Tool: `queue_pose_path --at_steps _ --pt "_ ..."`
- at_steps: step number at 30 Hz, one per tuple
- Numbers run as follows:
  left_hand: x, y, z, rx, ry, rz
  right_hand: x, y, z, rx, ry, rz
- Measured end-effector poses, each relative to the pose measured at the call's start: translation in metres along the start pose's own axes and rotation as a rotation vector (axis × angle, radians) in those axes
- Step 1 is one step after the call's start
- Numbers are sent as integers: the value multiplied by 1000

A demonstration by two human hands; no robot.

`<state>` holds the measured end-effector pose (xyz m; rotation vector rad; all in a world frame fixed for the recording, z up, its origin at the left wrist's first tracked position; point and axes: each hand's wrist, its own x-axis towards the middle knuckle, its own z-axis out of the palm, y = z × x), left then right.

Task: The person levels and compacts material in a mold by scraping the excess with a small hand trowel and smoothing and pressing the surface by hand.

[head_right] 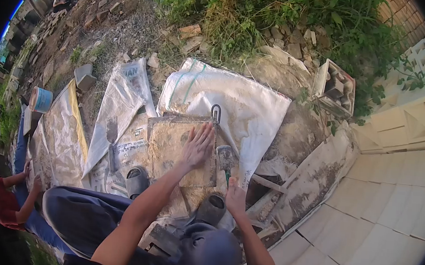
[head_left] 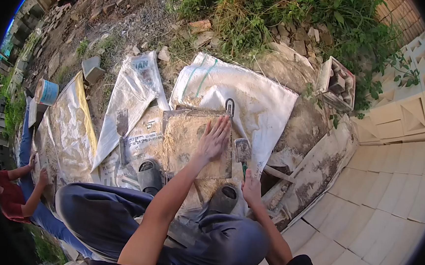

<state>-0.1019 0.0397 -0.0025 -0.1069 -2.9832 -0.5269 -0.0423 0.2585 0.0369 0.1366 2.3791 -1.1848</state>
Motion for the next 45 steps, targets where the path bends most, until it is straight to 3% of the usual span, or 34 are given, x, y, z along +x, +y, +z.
queue_pose_path --at_steps 2,5,7,10,11,14,18,20,23,27,30,32,33,35,39,42,45 --pt "14 -14 -5 -28 7 35 6 -13 -2 -25 12 -35" --pt "6 -33 -18 131 128 -129 18 -51 -14 -110 28 -108" --pt "-20 -44 -28 194 220 -495 31 -72 -18 -61 73 -316" --pt "-44 -48 -35 62 163 -421 64 -68 -8 -200 -7 -457" --pt "-41 -48 -35 105 159 -424 79 -53 -3 -432 -61 -390" --pt "-40 -52 -29 117 156 -440 95 -50 -7 -640 -201 -324" --pt "-39 -46 -35 118 165 -439 80 -83 -24 -570 -242 -246" --pt "-38 -44 -37 143 137 -458 71 -94 -25 -338 -133 -312" --pt "-40 -46 -34 161 135 -447 88 -38 -6 -535 -128 -322" --pt "-40 -44 -38 103 139 -468 91 -60 -23 -666 -215 -241" --pt "-39 -44 -35 161 128 -463 75 -93 -37 -602 -201 -197" --pt "-39 -46 -35 149 137 -472 70 -103 -25 -280 -64 -216" --pt "-39 -46 -35 143 151 -467 78 -85 -17 -285 -70 -218" --pt "-40 -43 -35 135 166 -446 99 -40 1 -598 -130 -175" --pt "-41 -44 -39 106 171 -451 84 -77 -19 -623 -153 -202" --pt "-37 -42 -41 107 154 -459 82 -99 -18 -445 -161 -181" --pt "-43 -43 -38 100 138 -468 85 -74 8 -174 -65 -304"
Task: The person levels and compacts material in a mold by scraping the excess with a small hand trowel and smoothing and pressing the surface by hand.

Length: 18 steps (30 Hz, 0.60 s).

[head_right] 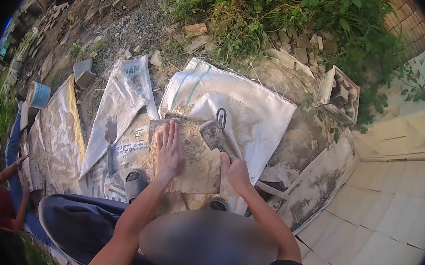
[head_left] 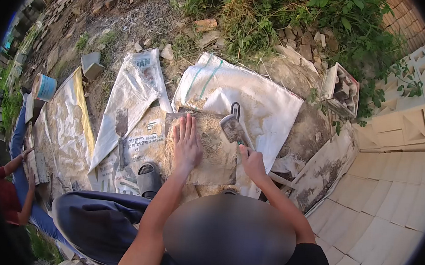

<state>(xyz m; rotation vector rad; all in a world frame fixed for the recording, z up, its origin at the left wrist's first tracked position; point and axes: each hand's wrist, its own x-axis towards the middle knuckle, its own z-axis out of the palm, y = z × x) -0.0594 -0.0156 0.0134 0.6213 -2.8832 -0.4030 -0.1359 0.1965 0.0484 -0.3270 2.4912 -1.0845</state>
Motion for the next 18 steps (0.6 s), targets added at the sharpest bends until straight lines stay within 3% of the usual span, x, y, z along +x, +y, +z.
queue_pose_path --at_steps 2,8,10,13,18 --pt "3 2 0 -15 24 20 13 36 20 -307 -80 96" --pt "3 0 2 27 -7 -7 11 -31 -21 -180 -143 75" --pt "-2 -4 3 -148 60 -45 12 -20 -7 -209 -111 21" --pt "-30 -17 -4 -78 58 -182 17 12 -2 -377 -167 25" --pt "-44 -24 -14 -138 70 -177 15 -37 -13 -288 -267 42"
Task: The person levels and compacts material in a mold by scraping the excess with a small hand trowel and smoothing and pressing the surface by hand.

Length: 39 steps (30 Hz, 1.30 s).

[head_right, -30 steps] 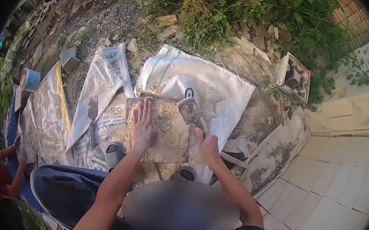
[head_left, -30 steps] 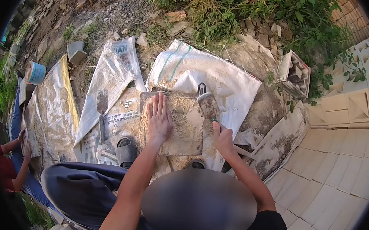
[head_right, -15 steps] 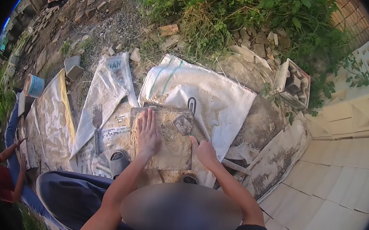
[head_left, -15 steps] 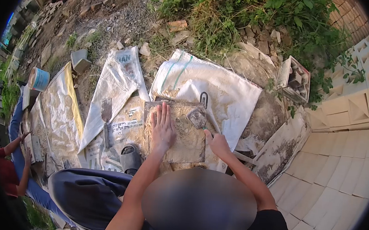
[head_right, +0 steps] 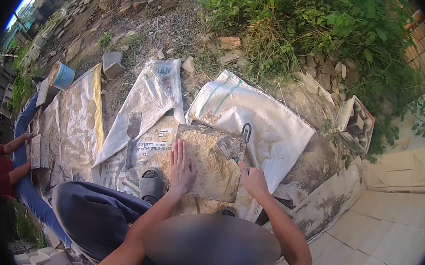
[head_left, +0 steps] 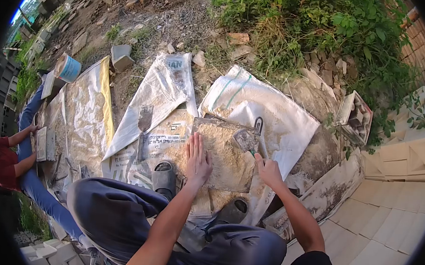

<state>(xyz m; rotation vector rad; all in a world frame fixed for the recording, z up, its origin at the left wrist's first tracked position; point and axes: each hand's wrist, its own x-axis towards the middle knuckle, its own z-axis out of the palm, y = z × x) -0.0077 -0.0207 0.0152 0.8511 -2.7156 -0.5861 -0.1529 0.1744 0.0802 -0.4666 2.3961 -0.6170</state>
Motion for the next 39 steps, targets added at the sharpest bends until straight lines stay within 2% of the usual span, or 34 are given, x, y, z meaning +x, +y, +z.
queue_pose_path --at_steps 1,2,4,5,7,8,9,11,12,14,16,20,23,26,28,30,33,35,37,39 --pt "1 -3 3 -2 0 -14 0 -6 2 8 -1 9" --pt "-1 -8 6 36 -29 67 0 -14 12 2 -15 8" --pt "-1 -9 -4 49 -87 174 -3 -31 33 25 189 -102" --pt "-4 -8 -4 51 -85 177 -1 -28 40 28 191 -103" --pt "-9 -14 5 -123 101 -152 8 -25 56 -108 81 -48" --pt "-8 -16 15 -38 289 -317 10 -25 58 -111 81 -53" --pt "-4 -14 9 -42 292 -327 9 -32 52 -82 59 -84" --pt "2 -6 -10 -367 -125 -674 3 -49 43 -62 24 -105" --pt "-3 -12 6 -272 74 -569 2 -67 42 9 69 -127" --pt "1 -12 6 -287 95 -563 4 -76 57 81 103 -144" --pt "-2 -14 2 -301 117 -539 11 -69 79 -113 20 -79" --pt "1 -15 1 -278 98 -547 12 -74 76 -100 38 -85" --pt "1 -13 3 -350 74 -580 5 -93 56 -33 -5 -127" --pt "-7 -28 15 -425 95 -593 -1 -90 77 154 86 -180" --pt "-5 -30 14 -457 151 -551 12 -68 90 -100 26 -132" --pt "-1 -31 9 -615 179 -617 25 -70 74 -128 11 -174" --pt "-6 -42 18 -586 219 -537 2 -80 55 -147 -15 -204" --pt "-3 -43 21 -581 269 -549 4 -71 58 -141 -13 -243" --pt "-13 -40 19 -573 308 -541 10 -50 70 -345 -65 -276" --pt "-8 -38 17 -624 408 -575 9 -58 59 -325 -93 -246"
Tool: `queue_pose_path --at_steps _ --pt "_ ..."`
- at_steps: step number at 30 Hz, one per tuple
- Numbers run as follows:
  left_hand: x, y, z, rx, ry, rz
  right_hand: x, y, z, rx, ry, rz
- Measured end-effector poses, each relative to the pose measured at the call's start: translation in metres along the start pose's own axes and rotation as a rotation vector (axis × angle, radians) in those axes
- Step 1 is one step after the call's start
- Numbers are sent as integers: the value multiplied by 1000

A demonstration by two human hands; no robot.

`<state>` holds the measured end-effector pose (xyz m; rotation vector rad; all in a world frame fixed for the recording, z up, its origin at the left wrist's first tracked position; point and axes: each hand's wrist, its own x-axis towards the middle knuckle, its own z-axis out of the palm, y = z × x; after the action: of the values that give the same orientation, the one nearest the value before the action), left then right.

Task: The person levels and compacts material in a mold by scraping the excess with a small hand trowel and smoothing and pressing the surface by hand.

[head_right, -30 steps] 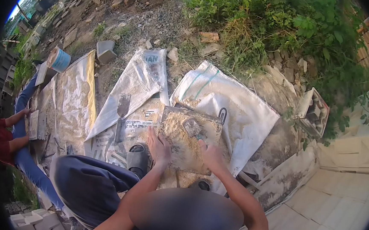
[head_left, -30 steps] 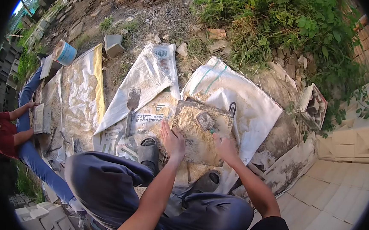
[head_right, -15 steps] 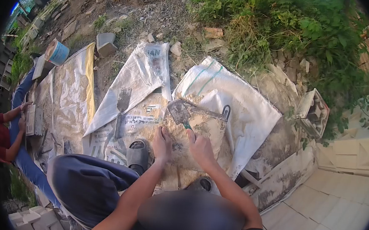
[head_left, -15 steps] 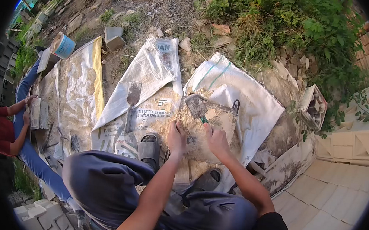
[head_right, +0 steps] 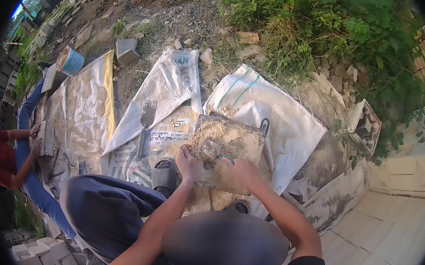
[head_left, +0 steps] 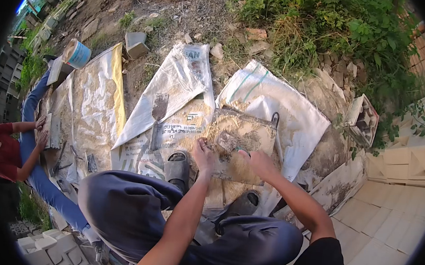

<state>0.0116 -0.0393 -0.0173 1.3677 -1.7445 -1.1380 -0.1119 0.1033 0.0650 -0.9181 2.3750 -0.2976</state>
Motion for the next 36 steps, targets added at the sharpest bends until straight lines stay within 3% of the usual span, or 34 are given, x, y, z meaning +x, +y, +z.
queue_pose_path --at_steps 2,5,8,11,13,17,18,20,21,22,24,25,31,36 --pt "-3 -7 -1 13 -2 45 -12 -10 -17 20 -65 35" --pt "3 -10 6 -54 -51 -85 -11 -10 -23 102 1 79" --pt "-4 -4 2 -14 -46 4 -13 7 -3 61 83 71" --pt "1 -16 12 -2 -32 38 -7 12 -19 -9 -2 22" --pt "-4 -6 5 21 -56 54 -19 15 -20 146 80 4" --pt "-3 3 4 53 -97 88 -33 36 1 122 112 37" --pt "-4 6 4 46 -105 105 -36 35 -1 120 16 87" --pt "-4 10 6 337 -118 363 -30 34 -10 106 -68 111" --pt "-4 22 0 426 -309 351 -43 29 -14 163 -20 123" --pt "-4 30 -2 422 -316 350 -54 28 -19 212 36 136" --pt "0 44 1 777 -440 679 -75 33 -21 280 91 185" --pt "7 47 6 777 -566 710 -83 35 -22 365 139 233" --pt "-33 46 56 712 -648 831 -108 70 -28 359 326 394" --pt "-79 48 49 591 -785 1041 -114 55 -80 452 383 352"
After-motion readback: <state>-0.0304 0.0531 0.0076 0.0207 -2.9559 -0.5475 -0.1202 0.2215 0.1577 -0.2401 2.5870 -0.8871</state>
